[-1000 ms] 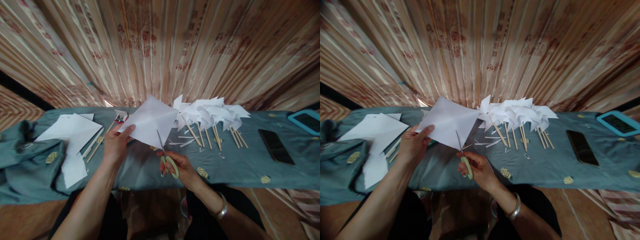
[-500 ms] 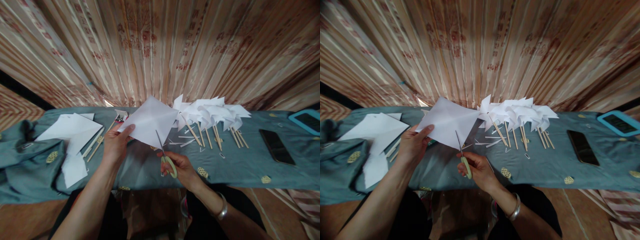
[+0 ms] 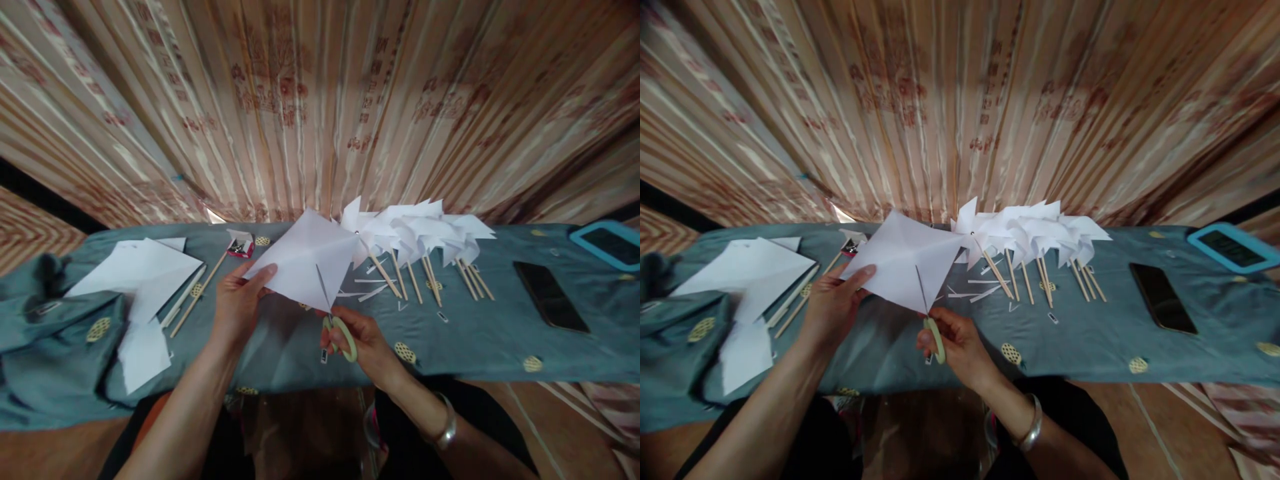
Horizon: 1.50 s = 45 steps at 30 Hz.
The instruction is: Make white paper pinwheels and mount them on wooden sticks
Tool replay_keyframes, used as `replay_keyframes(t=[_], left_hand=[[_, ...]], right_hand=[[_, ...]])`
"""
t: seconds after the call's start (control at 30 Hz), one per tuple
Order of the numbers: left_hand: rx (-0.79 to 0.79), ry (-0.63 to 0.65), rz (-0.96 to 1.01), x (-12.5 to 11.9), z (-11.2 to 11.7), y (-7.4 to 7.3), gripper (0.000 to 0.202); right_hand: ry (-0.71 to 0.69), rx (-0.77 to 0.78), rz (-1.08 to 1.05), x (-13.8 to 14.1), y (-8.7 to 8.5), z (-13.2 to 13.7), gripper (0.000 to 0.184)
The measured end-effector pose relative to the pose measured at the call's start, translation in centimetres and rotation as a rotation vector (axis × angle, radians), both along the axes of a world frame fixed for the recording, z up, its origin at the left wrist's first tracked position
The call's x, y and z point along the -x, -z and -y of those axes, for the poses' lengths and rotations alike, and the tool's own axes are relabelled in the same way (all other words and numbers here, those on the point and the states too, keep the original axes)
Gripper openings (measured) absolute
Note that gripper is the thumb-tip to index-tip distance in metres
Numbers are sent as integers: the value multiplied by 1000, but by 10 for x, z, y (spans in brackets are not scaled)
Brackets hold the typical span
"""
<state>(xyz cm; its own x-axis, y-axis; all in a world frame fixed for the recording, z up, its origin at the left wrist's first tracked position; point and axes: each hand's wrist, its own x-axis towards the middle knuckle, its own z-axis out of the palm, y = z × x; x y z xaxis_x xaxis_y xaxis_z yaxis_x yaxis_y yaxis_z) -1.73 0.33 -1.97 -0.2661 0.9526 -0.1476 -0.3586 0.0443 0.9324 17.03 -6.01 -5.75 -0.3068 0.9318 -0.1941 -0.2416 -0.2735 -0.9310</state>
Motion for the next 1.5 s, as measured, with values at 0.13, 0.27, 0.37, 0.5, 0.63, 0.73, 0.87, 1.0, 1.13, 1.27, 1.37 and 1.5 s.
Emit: replay_keyframes(t=[0.13, 0.27, 0.37, 0.5, 0.63, 0.73, 0.87, 1.0, 1.13, 1.27, 1.37, 1.5], left_hand=[[24, -12, 9, 0, -1, 2, 27], [17, -15, 11, 0, -1, 3, 27], [10, 3, 20, 0, -1, 3, 27], [21, -4, 19, 0, -1, 1, 27], [30, -13, 9, 0, -1, 1, 27], [31, -5, 9, 0, 0, 1, 26], [23, 1, 18, 0, 0, 2, 25], [26, 1, 5, 0, 0, 2, 25], [36, -1, -23, 1, 0, 3, 26], [40, -5, -10, 1, 0, 2, 27], [41, -9, -6, -1, 0, 1, 27], [38, -9, -18, -2, 1, 0, 27]], right_hand=[[1, 10, 11, 0, -2, -1, 45], [2, 19, 9, 1, -2, -1, 45], [6, 31, 8, 1, -2, 0, 46], [10, 35, 10, 1, -3, 0, 47], [6, 28, 21, 1, -2, -1, 48], [-13, 11, 40, 0, -2, -1, 45], [-13, -1, 47, -1, -1, -1, 43], [6, 5, 40, 0, -1, 0, 45], [15, 30, 28, 2, 0, -1, 46], [28, 38, 9, 2, -2, -1, 46], [42, 48, 6, 3, -4, -1, 43], [67, 60, -3, 4, -4, 0, 43]])
